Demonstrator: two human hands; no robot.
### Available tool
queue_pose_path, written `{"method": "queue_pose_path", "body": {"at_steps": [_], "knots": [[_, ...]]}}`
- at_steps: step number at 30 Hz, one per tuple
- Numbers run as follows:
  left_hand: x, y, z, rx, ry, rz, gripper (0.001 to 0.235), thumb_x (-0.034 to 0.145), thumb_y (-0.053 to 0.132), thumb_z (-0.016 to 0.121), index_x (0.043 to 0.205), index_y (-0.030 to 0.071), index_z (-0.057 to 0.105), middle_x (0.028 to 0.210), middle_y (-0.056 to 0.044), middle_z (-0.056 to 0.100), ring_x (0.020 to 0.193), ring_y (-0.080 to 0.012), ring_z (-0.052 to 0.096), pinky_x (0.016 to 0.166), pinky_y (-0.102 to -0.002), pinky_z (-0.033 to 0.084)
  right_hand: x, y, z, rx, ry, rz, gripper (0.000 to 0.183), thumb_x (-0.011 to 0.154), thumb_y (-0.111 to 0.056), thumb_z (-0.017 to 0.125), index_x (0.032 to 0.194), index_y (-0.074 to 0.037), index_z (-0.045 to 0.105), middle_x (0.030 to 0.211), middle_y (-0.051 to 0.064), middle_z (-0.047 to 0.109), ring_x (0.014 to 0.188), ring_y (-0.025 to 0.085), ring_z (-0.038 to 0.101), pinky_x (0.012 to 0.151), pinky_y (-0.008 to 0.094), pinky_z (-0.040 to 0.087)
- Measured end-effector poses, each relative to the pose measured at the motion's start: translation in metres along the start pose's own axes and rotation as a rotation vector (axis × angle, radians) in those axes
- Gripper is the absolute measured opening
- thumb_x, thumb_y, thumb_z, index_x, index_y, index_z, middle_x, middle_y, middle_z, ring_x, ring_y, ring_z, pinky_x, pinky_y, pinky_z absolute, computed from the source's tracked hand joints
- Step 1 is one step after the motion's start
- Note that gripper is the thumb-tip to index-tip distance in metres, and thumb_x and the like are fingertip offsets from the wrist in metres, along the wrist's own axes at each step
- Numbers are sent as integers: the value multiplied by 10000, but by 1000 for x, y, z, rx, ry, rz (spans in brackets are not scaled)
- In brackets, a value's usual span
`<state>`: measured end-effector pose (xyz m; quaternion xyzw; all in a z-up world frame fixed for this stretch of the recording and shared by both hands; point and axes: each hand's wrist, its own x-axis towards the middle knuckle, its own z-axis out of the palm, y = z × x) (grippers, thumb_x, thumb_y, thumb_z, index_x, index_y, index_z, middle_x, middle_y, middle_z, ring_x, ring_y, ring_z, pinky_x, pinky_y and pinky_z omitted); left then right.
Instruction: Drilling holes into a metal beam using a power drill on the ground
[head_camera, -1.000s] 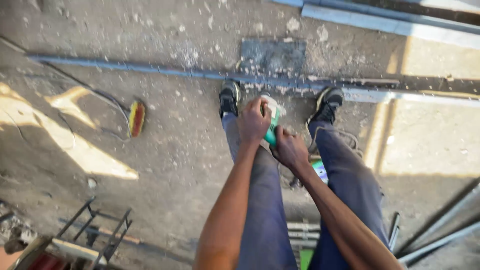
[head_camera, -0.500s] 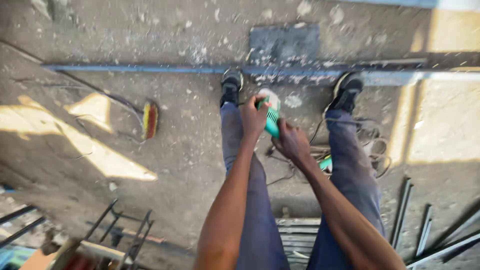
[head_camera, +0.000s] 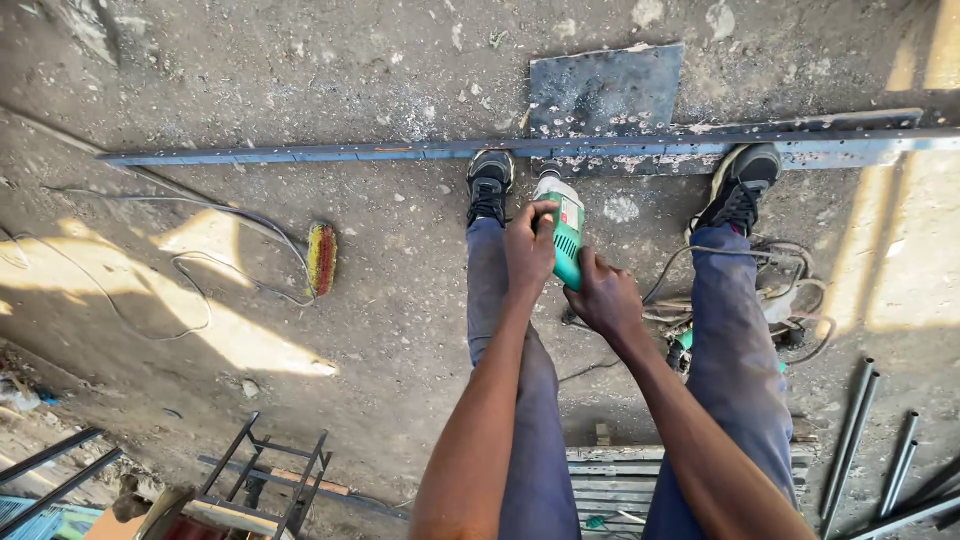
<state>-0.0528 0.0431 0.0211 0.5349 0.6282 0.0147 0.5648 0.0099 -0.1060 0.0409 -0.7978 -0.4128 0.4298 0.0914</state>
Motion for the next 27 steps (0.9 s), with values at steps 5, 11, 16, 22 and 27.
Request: {"method": "queue_pose_path", "body": {"at_steps": [5,11,16,22,27], "knots": [[-5,7,-3,-29,-4,23,274,976,24,553,1067,159,773,1051,-153,767,1072,-365,714,912,-449,568,-2,5,10,-19,6,7,476,812,-348,685,1160,-78,505,912,191,717,750,480,735,629,585,600],[-6,8,3,-53,0,35,284,993,10,532,1081,141,769,1065,-175,757,1086,-410,697,930,-476,563,-5,7,9,19,-5,35,461,810,-343,687,1130,-79,487,921,202,710,758,497,726,640,605,592],[-7,-1,7,-19,12,43,290,994,12,535,1077,157,771,1059,-152,753,1083,-399,694,934,-477,566,-7,6,7,6,-7,47,449,806,-346,678,1117,-91,479,922,198,712,744,499,726,641,607,589],[-7,4,7,-21,5,34,296,1003,24,539,1080,186,775,1049,-136,752,1075,-384,696,927,-474,563,-5,3,-2,2,-65,93,466,802,-355,679,1132,-90,484,968,203,723,774,506,730,667,611,592],[-7,15,6,-21,5,9,296,1006,18,528,1093,172,765,1026,-161,741,1043,-391,696,900,-494,561,-4,8,12,28,-84,111,474,804,-376,691,1127,-91,495,994,206,727,777,519,725,667,625,585]]}}
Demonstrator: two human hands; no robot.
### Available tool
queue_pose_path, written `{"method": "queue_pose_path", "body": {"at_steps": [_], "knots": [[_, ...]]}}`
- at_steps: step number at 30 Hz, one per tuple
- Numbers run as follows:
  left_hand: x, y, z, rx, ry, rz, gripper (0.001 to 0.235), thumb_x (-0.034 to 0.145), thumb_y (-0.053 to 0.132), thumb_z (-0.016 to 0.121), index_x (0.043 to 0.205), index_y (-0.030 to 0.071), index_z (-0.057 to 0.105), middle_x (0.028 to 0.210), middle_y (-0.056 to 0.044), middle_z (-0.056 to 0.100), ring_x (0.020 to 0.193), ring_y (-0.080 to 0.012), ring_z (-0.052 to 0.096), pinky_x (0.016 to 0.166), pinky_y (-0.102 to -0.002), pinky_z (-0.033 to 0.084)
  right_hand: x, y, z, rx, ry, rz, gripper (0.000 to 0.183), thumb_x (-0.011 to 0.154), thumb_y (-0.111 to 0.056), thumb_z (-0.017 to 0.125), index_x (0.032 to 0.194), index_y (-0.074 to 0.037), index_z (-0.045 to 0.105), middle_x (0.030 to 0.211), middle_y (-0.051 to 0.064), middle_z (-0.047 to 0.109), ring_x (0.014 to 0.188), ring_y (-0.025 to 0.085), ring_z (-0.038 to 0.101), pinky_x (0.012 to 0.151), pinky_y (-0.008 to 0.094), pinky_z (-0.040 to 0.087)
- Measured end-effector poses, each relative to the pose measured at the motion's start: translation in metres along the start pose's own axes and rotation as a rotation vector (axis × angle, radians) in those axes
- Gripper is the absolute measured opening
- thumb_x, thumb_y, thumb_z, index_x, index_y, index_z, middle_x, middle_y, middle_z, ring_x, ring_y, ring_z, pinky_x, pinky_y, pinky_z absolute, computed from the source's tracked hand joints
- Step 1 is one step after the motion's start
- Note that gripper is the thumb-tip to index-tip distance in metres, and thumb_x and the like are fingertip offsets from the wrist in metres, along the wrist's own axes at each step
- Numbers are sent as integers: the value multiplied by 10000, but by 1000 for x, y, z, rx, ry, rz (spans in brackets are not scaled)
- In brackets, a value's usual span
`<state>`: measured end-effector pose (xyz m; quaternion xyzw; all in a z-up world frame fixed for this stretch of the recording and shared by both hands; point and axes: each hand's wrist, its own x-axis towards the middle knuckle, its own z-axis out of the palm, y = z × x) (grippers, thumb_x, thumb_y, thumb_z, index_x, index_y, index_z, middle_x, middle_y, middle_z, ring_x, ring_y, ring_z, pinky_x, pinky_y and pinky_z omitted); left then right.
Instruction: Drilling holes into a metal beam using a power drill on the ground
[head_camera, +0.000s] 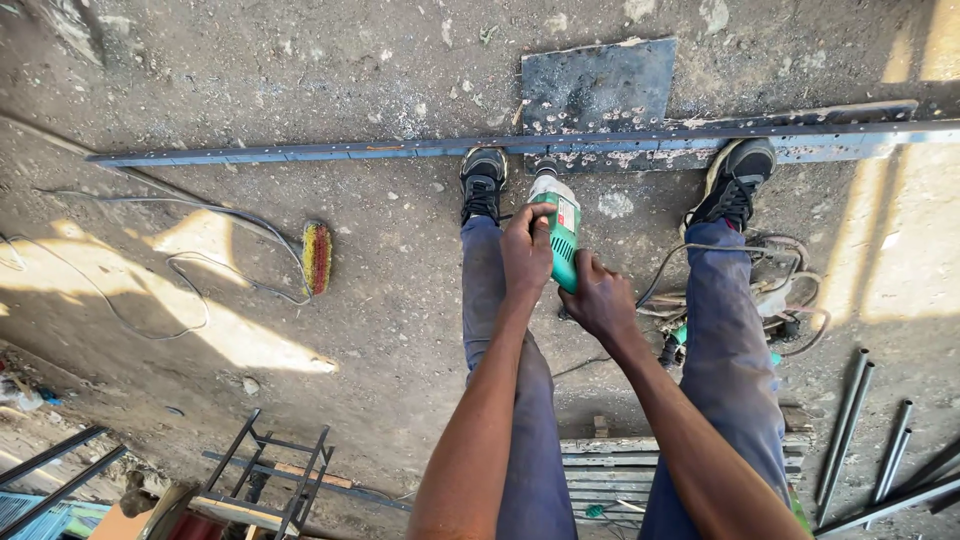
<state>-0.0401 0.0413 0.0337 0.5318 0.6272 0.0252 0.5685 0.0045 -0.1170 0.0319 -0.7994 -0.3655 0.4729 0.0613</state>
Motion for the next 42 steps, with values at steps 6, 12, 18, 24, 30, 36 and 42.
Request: {"method": "queue_pose_path", "body": {"at_steps": [6,12,18,24,30,36,42], "knots": [[0,0,-1,16,4,-27,288,1011,34,537,1099,190,763,1063,-166,745,1093,-415,683,932,-515,553,-2,-5,-5,-23,-11,7,489,807,-390,697,1137,-94,494,1000,199,726,793,516,729,689,625,590],[-3,6,-4,-28,3,-25,283,1024,20,527,1105,164,757,1083,-211,736,1127,-476,657,948,-553,546,-1,-10,-5,-50,19,0,450,821,-374,684,1124,-94,503,1002,184,734,790,495,736,686,602,601],[-1,-1,-2,-29,-11,-4,273,1029,22,529,1111,156,751,1132,-233,719,1208,-515,606,983,-590,541,-2,-5,-1,-25,29,9,480,805,-353,687,1158,-96,487,1020,204,729,804,513,733,680,605,600],[-3,10,2,-11,-10,3,303,1048,4,477,1160,144,721,1164,-256,697,1194,-548,599,977,-645,528,0,-13,-17,25,21,20,479,783,-303,680,1156,-79,480,1001,243,735,783,536,724,673,637,584],[-2,-2,7,42,-17,38,344,1068,-14,404,1170,144,693,1153,-251,683,1148,-541,619,889,-663,564,0,-8,-16,-13,3,17,500,802,-365,708,1149,-91,473,1020,237,740,809,512,736,679,615,598],[0,-14,-4,69,-15,-2,330,1067,7,417,1170,165,689,1207,-222,679,1179,-533,608,920,-669,555,0,-12,3,-48,-38,7,472,827,-355,715,1140,-88,484,1032,220,736,842,498,742,689,592,618],[1,-22,-16,99,-53,43,310,1057,4,423,1132,152,684,1184,-231,663,1159,-573,591,866,-650,585,-2,-20,3,-122,-60,-30,520,780,-349,723,1158,-85,482,1020,183,717,812,460,748,670,551,623]]}}
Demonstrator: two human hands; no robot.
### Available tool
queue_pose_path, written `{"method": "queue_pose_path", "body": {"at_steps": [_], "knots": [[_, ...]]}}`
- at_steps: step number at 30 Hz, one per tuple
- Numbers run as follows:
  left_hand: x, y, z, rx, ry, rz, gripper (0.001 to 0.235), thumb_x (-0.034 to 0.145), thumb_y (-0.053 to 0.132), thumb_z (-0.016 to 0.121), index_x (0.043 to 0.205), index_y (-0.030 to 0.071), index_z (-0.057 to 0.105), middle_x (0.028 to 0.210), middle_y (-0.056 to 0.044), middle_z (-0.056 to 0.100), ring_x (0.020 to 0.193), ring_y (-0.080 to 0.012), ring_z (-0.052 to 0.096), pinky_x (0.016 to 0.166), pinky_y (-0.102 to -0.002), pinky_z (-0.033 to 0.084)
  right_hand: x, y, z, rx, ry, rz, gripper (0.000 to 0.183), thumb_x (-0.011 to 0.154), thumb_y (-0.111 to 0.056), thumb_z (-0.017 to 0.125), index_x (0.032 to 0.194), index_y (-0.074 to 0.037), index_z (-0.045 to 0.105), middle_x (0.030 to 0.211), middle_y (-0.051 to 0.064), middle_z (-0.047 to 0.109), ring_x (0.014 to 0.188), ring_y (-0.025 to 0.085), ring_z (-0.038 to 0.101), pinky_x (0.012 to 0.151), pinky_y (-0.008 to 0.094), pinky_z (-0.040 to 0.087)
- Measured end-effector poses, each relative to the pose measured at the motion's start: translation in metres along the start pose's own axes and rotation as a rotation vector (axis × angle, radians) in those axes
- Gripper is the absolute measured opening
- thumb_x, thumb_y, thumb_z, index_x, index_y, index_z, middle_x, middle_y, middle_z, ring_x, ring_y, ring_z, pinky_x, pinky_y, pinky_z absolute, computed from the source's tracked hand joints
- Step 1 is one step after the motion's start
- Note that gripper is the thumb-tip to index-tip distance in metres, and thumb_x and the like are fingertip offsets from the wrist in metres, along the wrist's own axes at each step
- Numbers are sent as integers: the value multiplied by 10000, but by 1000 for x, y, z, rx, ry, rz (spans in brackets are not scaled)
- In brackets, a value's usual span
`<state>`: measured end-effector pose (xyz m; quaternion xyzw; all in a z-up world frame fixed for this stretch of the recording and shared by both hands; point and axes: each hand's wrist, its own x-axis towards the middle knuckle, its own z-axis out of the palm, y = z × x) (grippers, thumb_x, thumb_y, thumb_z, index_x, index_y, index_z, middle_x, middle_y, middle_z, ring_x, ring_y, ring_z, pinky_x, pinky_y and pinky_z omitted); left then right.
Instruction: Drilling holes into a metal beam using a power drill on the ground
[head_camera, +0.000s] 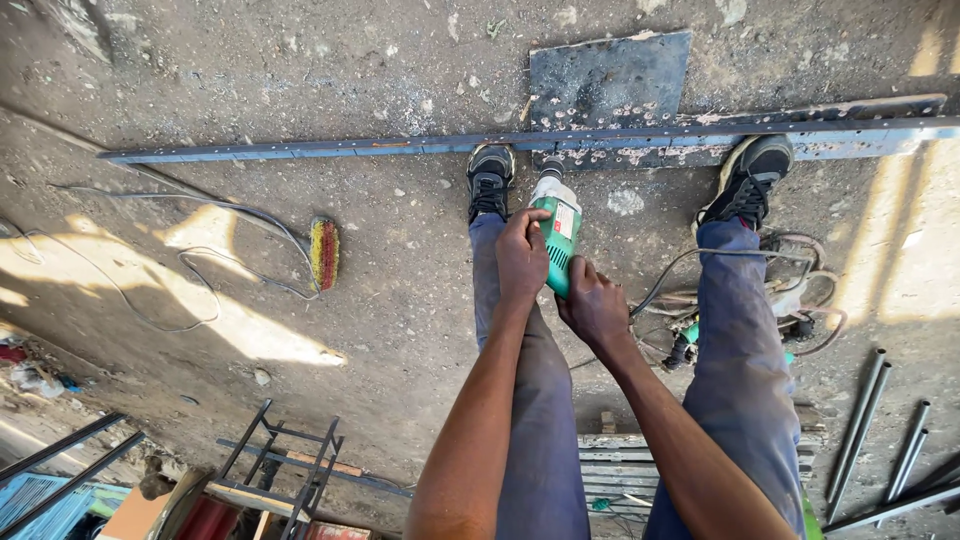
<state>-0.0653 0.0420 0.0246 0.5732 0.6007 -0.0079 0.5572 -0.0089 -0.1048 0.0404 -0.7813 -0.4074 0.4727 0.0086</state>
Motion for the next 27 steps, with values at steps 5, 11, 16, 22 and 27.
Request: {"method": "queue_pose_path", "body": {"at_steps": [5,11,16,22,27], "knots": [[1,-23,8,336,-47,77,225,1023,72,487,1101,203,652,1192,-109,664,1098,-451,673,831,-598,616,0,7,6,-43,24,-55,566,735,-343,739,1167,-73,492,1026,165,699,800,436,754,650,536,624],[0,-19,28,963,-211,457,151,955,205,591,1086,144,634,1158,-76,561,1128,-388,639,623,-538,652,-6,26,28,-118,85,-120,586,703,-348,707,1184,-60,536,1003,119,681,791,381,764,629,475,627],[2,-16,28,953,-200,626,206,986,327,531,999,143,623,1102,-59,539,1207,-402,584,521,-547,631,-6,37,33,-114,85,-138,597,691,-351,698,1181,-40,556,1033,139,693,798,381,764,638,484,625],[5,-4,37,881,-197,647,216,991,369,532,1001,183,643,1096,-23,574,1247,-358,593,579,-506,652,-4,49,24,-12,27,-90,716,732,-459,694,1257,-5,519,1194,195,688,892,442,753,713,536,617],[8,-2,51,899,-57,524,156,974,318,511,969,213,626,1010,3,612,1099,-267,678,580,-451,646,-2,52,-4,51,16,-52,595,737,-382,687,1213,-75,505,1085,139,718,814,448,749,698,545,614]]}}
